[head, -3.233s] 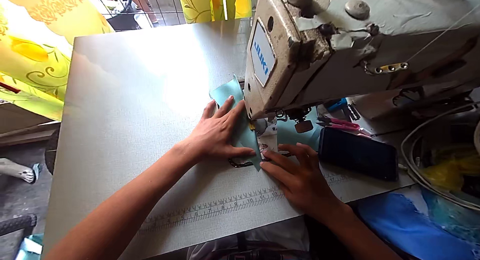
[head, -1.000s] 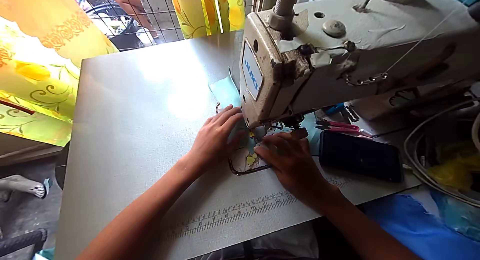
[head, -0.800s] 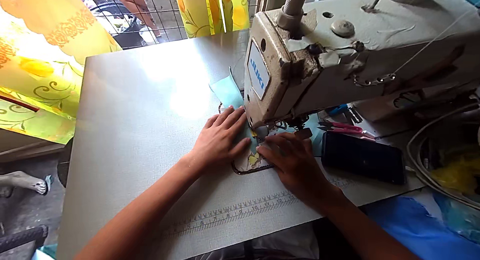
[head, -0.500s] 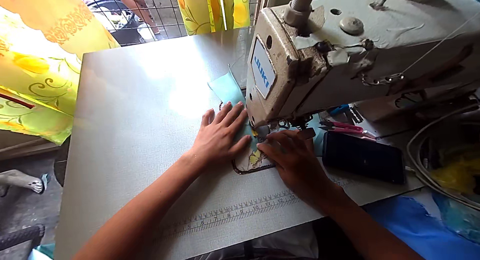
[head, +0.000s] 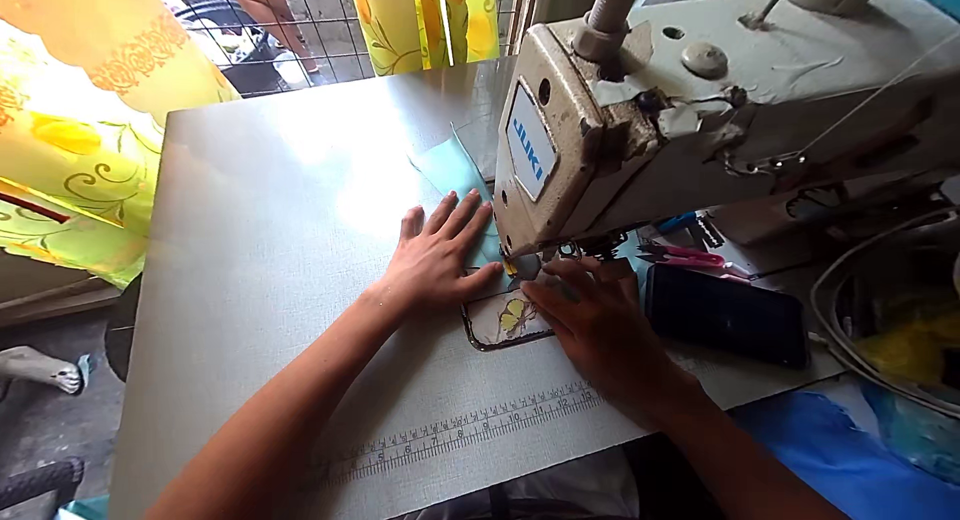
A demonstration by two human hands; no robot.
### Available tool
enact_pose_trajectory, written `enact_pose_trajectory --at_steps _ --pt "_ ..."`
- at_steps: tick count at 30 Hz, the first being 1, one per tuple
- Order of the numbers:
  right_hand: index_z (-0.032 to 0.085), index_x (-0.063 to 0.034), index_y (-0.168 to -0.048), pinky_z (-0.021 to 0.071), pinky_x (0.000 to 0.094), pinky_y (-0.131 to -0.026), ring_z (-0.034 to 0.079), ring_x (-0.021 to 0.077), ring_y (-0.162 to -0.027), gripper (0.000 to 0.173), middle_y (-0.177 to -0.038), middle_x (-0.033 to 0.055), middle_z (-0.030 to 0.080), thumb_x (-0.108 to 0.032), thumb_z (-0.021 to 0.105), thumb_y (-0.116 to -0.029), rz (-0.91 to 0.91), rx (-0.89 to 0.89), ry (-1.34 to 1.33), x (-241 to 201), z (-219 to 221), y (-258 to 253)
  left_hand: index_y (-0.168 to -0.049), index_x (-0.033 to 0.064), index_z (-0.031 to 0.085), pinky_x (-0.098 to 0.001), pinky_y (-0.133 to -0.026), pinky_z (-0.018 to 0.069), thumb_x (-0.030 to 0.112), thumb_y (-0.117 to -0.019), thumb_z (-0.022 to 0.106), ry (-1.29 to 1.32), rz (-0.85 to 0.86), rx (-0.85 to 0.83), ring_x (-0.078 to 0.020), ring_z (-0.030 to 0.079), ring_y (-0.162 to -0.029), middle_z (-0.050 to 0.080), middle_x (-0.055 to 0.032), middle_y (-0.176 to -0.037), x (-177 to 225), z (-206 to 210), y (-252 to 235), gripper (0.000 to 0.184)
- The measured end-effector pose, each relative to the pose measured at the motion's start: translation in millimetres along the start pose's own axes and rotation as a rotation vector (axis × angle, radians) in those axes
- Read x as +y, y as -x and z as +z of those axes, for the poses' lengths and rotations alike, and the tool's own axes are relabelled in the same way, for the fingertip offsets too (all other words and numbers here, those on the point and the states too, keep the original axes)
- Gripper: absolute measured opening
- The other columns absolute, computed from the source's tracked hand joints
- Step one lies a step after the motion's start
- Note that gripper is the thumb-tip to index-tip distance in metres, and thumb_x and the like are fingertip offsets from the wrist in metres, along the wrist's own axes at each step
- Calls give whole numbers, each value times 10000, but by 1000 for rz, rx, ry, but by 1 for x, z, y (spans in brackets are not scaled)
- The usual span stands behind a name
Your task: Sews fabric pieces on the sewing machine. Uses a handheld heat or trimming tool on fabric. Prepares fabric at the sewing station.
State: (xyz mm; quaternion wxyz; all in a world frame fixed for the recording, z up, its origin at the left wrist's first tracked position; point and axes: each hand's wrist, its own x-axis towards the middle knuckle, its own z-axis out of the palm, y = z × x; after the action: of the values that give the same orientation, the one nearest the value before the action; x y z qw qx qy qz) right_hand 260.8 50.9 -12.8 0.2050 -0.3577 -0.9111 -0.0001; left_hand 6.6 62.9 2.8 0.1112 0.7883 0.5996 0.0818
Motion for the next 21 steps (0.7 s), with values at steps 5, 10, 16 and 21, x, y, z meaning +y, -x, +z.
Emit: enact_pose_trajectory --at_steps 5,10,16,21 --pt "772 -198 -1181 424 637 -1008 625 378 -1191 345 -1192 101 719 -351 491 -1051 61 12 -55 -6 -29 31 -1616 170 326 -654 -1194 104 678 -989 356 0 -15 -8 -312 203 -1563 266 -73 -1688 -4 -3 -5 808" --pt "775 -179 -1137 496 513 -960 654 311 -1135 361 -1174 69 729 -372 480 -1060 40 -15 -141 -11 -52 77 -1590 126 378 -713 -1159 128 653 -996 389 -3 -27 -11 -362 215 -1554 276 -113 -1679 -5 -7 -8 794" --pt "737 -68 -1218 525 547 -972 668 370 -1126 333 -1160 168 718 -280 559 -1033 185 3 -45 42 -78 54 -1257 4 669 -716 -1148 186 251 -1012 539 -85 140 77 -459 430 -1417 593 -246 -1395 -17 -23 -27 372" --pt "646 5 -1281 485 627 -938 595 488 -1169 420 -1179 280 660 -315 625 -1011 411 -22 0 102 -73 -34 -1090 -22 688 -704 -914 447 102 -867 750 -158 340 152 -475 627 -1104 675 -272 -1092 -12 -48 -52 262"
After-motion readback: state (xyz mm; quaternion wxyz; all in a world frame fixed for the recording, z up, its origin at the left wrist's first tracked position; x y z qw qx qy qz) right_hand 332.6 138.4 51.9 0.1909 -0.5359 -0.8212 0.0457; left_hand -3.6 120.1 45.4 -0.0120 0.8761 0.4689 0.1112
